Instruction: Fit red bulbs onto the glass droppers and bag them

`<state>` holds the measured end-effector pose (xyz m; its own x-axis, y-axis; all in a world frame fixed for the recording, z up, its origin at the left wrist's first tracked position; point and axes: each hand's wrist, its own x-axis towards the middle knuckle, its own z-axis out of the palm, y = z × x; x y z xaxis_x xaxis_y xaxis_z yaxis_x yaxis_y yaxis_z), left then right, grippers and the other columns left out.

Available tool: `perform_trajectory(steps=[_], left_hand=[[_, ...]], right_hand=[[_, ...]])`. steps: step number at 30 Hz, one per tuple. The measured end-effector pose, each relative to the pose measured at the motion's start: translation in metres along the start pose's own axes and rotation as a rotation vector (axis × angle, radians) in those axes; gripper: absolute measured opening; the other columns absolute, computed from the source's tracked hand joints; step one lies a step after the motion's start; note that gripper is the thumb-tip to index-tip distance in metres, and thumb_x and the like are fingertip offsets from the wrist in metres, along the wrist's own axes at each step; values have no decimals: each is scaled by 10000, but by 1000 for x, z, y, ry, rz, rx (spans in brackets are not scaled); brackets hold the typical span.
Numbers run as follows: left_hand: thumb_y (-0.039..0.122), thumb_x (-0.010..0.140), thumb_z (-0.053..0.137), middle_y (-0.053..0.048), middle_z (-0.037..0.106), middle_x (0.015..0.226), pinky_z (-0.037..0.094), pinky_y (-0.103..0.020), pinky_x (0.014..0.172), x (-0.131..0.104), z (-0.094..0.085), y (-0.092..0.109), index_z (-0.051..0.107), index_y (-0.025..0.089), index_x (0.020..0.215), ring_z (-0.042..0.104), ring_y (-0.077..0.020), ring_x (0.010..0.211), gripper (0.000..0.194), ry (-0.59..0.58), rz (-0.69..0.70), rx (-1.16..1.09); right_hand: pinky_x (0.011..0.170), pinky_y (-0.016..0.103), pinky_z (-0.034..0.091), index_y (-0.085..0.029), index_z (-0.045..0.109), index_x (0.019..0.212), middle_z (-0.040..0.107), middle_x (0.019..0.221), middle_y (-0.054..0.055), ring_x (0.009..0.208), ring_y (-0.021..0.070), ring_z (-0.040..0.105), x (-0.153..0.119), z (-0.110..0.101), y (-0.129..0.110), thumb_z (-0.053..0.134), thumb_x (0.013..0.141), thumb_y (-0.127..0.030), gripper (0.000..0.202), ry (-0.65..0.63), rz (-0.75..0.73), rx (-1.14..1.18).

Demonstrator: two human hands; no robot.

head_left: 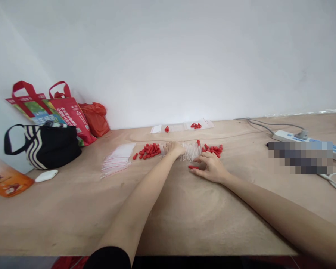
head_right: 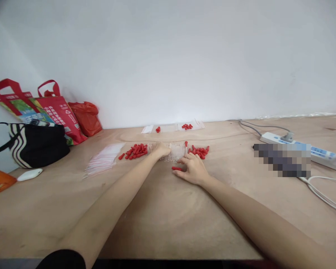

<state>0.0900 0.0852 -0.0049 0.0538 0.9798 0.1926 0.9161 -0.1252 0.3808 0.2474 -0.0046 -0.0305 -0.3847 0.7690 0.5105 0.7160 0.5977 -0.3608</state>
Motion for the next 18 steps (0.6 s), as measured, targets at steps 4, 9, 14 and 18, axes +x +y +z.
perform_trajectory(steps=[4,9,14,18], left_hand=[[265,675,550,-112,633,717,386,-368,719,-12,-14,2,606,150,631,546,-289,884,135,8,12,44],[243,791,454,-42,609,706,413,-277,636,-52,-39,-13,557,164,714,565,-184,708,151,-37,246,10],[177,835,394,-50,614,825,435,-292,694,-90,-39,-42,520,164,909,571,-180,766,147,11,493,-84],[151,848,367,-57,611,931,432,-302,778,-96,-30,-54,521,178,1022,566,-176,864,234,86,601,-150]], right_hand=[[660,320,359,-216,645,755,542,680,41,683,171,471,1,4,-3,540,728,-407,220,-16,-6,-21],[643,303,379,-194,601,749,525,726,55,707,172,485,0,3,-4,486,776,-320,173,30,-42,70],[597,284,407,-181,551,863,515,755,53,664,157,492,3,6,-5,451,787,-241,140,93,15,181],[683,319,430,-196,567,975,506,800,65,743,173,510,4,11,-5,409,800,-202,236,113,-38,201]])
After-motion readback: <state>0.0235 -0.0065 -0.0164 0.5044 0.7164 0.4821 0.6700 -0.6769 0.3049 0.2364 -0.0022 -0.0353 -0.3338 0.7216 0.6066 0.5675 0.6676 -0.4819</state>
